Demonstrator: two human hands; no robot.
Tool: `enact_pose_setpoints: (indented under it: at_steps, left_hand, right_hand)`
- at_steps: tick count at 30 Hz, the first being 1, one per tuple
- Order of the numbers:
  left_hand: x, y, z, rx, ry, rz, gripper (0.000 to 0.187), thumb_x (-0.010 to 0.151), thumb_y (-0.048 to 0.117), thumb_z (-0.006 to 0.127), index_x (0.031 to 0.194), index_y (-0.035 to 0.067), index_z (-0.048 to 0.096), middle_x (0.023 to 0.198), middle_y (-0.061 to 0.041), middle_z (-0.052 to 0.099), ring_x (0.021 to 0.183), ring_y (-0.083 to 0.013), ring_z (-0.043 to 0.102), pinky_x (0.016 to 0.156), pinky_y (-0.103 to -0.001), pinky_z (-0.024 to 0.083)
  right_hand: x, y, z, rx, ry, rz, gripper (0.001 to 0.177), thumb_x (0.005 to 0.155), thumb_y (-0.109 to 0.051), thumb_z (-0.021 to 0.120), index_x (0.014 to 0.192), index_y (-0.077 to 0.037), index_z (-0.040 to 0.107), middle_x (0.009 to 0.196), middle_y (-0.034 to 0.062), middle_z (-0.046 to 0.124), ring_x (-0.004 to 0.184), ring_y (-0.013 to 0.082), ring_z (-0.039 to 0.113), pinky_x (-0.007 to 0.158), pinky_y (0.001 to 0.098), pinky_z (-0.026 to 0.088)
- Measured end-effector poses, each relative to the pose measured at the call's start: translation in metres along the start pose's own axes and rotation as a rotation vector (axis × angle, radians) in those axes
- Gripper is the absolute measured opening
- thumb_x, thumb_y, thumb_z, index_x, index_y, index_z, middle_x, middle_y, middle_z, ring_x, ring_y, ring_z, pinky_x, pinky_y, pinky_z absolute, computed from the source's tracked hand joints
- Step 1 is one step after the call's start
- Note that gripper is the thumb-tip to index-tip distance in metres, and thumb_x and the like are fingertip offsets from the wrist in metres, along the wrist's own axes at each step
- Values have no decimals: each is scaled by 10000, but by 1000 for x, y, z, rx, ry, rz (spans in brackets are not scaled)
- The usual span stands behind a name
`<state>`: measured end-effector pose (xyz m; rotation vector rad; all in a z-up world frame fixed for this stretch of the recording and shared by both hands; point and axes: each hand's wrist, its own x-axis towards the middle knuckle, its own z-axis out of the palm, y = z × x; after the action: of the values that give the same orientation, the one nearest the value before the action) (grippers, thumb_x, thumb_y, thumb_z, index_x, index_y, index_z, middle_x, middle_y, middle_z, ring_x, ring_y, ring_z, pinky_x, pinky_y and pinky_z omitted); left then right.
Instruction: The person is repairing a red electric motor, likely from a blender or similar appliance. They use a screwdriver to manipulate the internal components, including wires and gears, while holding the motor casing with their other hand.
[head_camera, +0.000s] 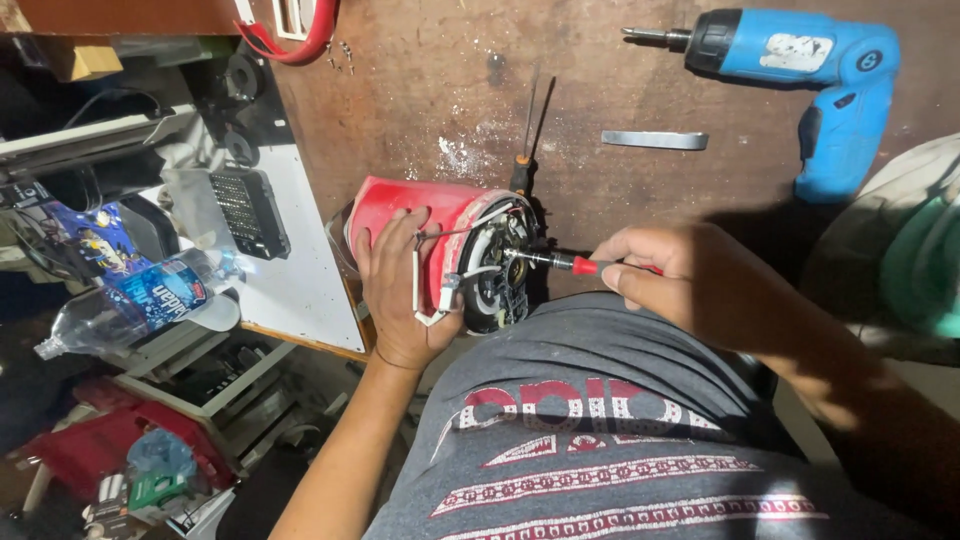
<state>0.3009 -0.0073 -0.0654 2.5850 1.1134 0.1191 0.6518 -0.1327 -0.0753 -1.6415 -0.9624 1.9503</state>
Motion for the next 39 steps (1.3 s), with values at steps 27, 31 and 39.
enact_pose_setpoints:
  at_steps: [27, 31, 39]
  left_hand:
    - [78, -14, -20, -52, -91, 72, 675, 1246, 551, 399, 1561, 66, 748, 1606, -198, 762, 1508, -429, 699, 1329, -612, 455]
    - [77, -13, -19, -55, -84, 63, 673, 1241, 549, 399, 1552, 69, 754, 1589, -189, 772, 1508, -418, 704, 1330, -613, 451]
    - [81, -12, -18, -59, -42, 78, 664, 1244, 556, 399, 1504, 78, 779, 1558, -176, 787, 1443, -413, 734, 1282, -596, 482]
  right_hand:
    - [22, -62, -15, -513, -72, 116, 461, 1159, -577, 515, 1507, -379, 743, 1090, 118, 889, 1037, 407, 807, 899, 584, 568]
    - [20, -89, -21, -595, -110, 158, 384, 1197, -555, 492, 1358, -336, 762, 942, 150, 845, 904, 379, 769, 837, 566, 543]
    - [30, -109, -27, -704, -146, 103, 455, 1201, -509, 459, 1378, -272, 805, 1243, 159, 846, 1187, 401, 779, 974, 609, 597]
